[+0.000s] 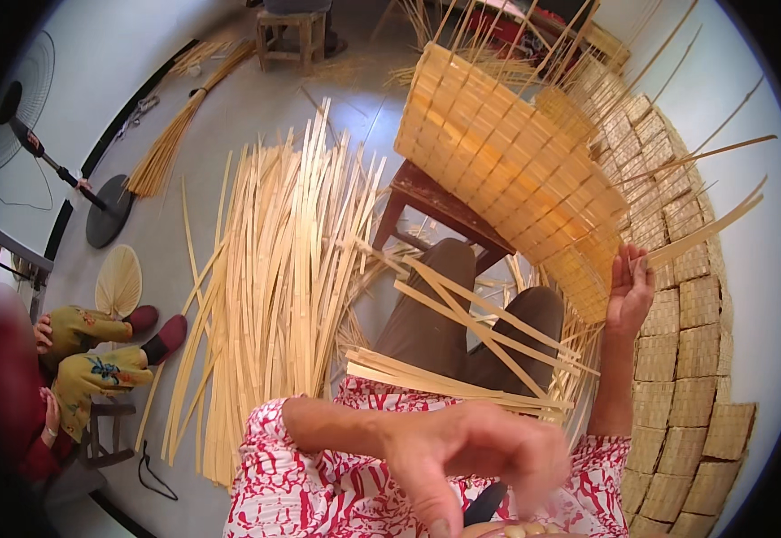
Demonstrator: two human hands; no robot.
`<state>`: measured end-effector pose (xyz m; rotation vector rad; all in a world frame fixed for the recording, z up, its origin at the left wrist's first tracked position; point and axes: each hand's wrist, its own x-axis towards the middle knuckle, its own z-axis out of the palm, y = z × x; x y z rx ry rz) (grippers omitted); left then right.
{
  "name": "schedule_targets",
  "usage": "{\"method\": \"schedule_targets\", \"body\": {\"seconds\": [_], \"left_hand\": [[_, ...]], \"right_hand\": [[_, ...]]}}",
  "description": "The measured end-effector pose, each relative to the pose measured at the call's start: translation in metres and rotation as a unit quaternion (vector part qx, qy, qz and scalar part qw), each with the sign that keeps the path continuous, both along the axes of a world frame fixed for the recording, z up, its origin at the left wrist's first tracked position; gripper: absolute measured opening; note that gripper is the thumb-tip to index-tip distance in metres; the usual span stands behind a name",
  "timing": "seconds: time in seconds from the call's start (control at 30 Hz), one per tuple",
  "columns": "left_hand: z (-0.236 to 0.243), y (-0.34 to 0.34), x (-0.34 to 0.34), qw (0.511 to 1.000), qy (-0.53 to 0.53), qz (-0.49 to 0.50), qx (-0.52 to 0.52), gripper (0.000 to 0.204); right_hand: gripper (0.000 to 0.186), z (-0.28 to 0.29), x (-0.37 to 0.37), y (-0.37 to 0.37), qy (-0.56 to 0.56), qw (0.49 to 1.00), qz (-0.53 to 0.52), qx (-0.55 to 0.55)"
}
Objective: The person weaves a rectangular basket using thin bamboo strips, interlacing them by hand and occasionally using shears to trim excess material. The basket grows in height as the person continues to add and secure new strips.
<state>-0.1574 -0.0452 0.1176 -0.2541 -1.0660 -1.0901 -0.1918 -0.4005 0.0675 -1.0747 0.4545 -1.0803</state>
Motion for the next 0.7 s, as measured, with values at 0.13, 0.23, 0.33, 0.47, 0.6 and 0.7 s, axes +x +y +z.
{"method": "schedule_targets", "body": {"seconds": [0.13, 0.23, 0.33, 0.47, 0.6, 0.7], "left_hand": [[0.001, 0.008, -0.002, 0.974, 0.022, -0.193, 0.118, 0.064], [-0.007, 0.001, 0.006, 0.984, -0.009, -0.151, 0.091, 0.061], [-0.011, -0.004, 0.009, 0.994, -0.036, -0.085, 0.058, 0.055], [-0.025, -0.013, 0.002, 0.998, -0.028, -0.051, 0.005, 0.053], [-0.022, -0.027, -0.014, 0.995, 0.028, -0.092, 0.017, 0.064], [-0.007, -0.020, -0.013, 0.976, 0.032, -0.201, 0.083, 0.078]], "right_hand": [[0.023, 0.004, 0.014, -0.039, -0.050, 0.998, 0.037, 0.032], [0.022, 0.010, 0.023, -0.054, -0.055, 0.997, 0.026, 0.051], [0.021, 0.003, 0.034, -0.061, -0.045, 0.997, 0.042, 0.040], [0.019, -0.011, 0.056, -0.062, -0.027, 0.999, 0.027, 0.026], [0.016, -0.012, 0.056, -0.083, -0.034, 0.999, 0.035, 0.015], [0.016, -0.019, 0.067, -0.081, -0.036, 0.997, 0.054, 0.042]]}}
